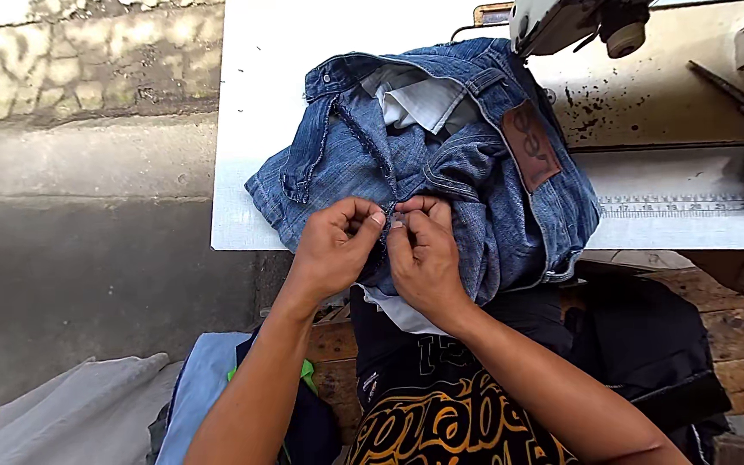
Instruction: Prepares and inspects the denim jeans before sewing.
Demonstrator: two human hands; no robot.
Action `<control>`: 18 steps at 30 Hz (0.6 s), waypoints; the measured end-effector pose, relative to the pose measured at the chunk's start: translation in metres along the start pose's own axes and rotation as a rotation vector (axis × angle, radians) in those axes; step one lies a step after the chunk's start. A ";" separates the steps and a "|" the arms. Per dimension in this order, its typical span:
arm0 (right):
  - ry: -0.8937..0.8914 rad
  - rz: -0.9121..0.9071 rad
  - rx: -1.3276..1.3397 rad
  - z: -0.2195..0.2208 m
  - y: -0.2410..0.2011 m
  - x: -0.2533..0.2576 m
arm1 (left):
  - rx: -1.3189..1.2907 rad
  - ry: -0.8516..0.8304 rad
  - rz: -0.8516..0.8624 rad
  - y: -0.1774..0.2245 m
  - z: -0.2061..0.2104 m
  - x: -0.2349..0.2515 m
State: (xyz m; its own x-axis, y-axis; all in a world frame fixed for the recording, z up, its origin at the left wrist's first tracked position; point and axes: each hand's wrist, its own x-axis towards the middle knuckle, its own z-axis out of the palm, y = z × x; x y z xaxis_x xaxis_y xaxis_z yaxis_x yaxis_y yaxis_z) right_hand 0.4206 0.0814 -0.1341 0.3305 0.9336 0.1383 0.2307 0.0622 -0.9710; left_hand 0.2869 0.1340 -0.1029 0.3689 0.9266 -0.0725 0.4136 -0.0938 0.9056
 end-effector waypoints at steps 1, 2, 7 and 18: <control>0.003 0.003 -0.002 0.001 0.000 0.000 | -0.006 -0.002 0.005 -0.001 0.000 0.000; 0.006 0.007 -0.001 0.001 -0.001 0.000 | -0.008 -0.004 0.011 -0.001 0.000 0.000; 0.008 0.016 -0.020 0.004 -0.003 0.001 | 0.000 0.011 0.048 -0.005 0.000 0.000; -0.107 0.031 -0.029 -0.004 -0.003 0.005 | -0.096 -0.042 0.053 -0.010 -0.005 -0.001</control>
State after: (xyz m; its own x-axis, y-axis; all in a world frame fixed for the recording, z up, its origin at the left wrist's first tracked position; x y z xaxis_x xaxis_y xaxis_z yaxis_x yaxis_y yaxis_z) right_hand 0.4250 0.0842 -0.1295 0.2385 0.9674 0.0853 0.2489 0.0240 -0.9682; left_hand 0.2781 0.1357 -0.1100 0.4239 0.9049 -0.0388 0.3116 -0.1055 0.9443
